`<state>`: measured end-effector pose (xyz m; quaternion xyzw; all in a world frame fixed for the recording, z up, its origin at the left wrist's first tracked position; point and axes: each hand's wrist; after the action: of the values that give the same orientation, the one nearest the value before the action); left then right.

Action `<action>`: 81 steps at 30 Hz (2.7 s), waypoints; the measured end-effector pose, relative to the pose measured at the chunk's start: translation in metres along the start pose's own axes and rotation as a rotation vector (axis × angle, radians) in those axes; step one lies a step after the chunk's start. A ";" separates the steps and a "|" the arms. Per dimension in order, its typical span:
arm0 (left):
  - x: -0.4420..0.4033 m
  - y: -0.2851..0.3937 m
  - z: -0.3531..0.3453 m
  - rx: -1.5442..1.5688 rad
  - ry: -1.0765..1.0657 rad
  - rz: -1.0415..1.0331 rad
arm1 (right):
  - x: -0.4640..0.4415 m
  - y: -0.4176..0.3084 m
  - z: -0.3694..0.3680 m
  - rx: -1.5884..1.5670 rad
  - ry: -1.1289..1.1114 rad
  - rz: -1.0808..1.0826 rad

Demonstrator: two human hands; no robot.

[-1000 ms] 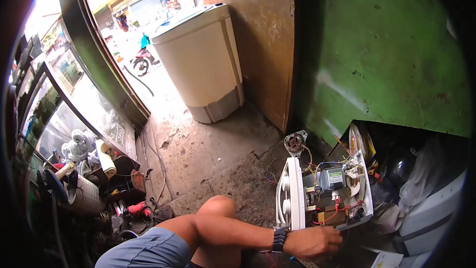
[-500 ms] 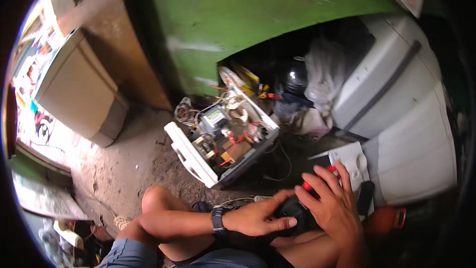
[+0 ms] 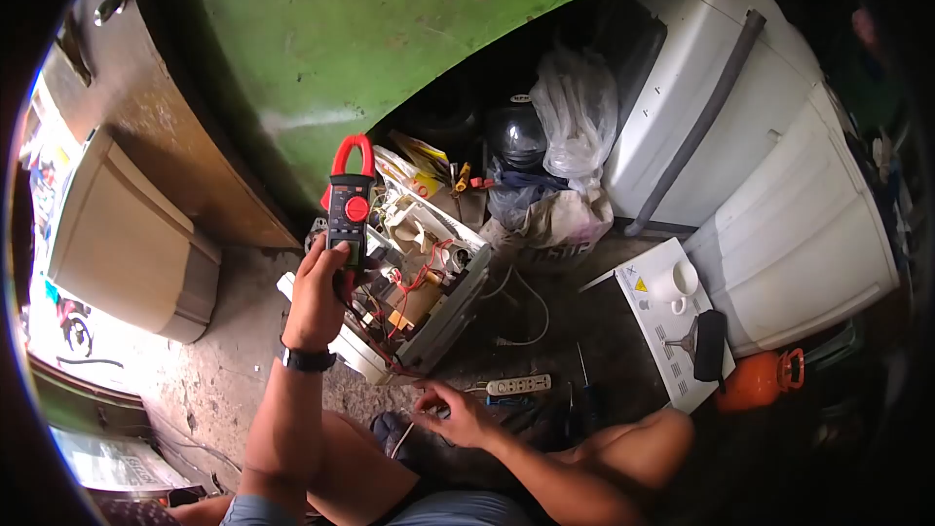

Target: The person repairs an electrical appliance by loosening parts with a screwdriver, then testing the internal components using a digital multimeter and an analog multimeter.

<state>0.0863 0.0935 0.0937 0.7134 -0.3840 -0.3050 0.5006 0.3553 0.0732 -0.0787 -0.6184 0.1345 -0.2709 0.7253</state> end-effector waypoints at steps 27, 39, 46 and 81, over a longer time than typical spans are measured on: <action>-0.093 -0.058 0.034 -1.111 0.041 -0.404 | 0.050 -0.017 0.024 0.268 0.059 0.065; -0.010 0.017 0.039 -0.251 -0.748 -0.054 | 0.057 -0.175 0.079 0.095 0.049 -0.154; 0.101 -0.022 -0.053 -0.872 -1.273 -0.095 | 0.045 -0.204 0.099 -0.339 0.053 -0.111; 0.075 -0.043 -0.073 -0.236 -0.686 -0.925 | 0.037 -0.087 0.147 -0.357 -0.375 -0.135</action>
<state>0.1961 0.0734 0.0717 0.6066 -0.1364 -0.7460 0.2388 0.4436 0.1658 0.0400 -0.7834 0.0020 -0.1716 0.5974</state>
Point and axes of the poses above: each hand's wrist, its own x-axis away from the middle knuckle, its own z-axis out of the back of the hand, y = z × x, and after that the axes turned 5 degrees about -z, right-handed
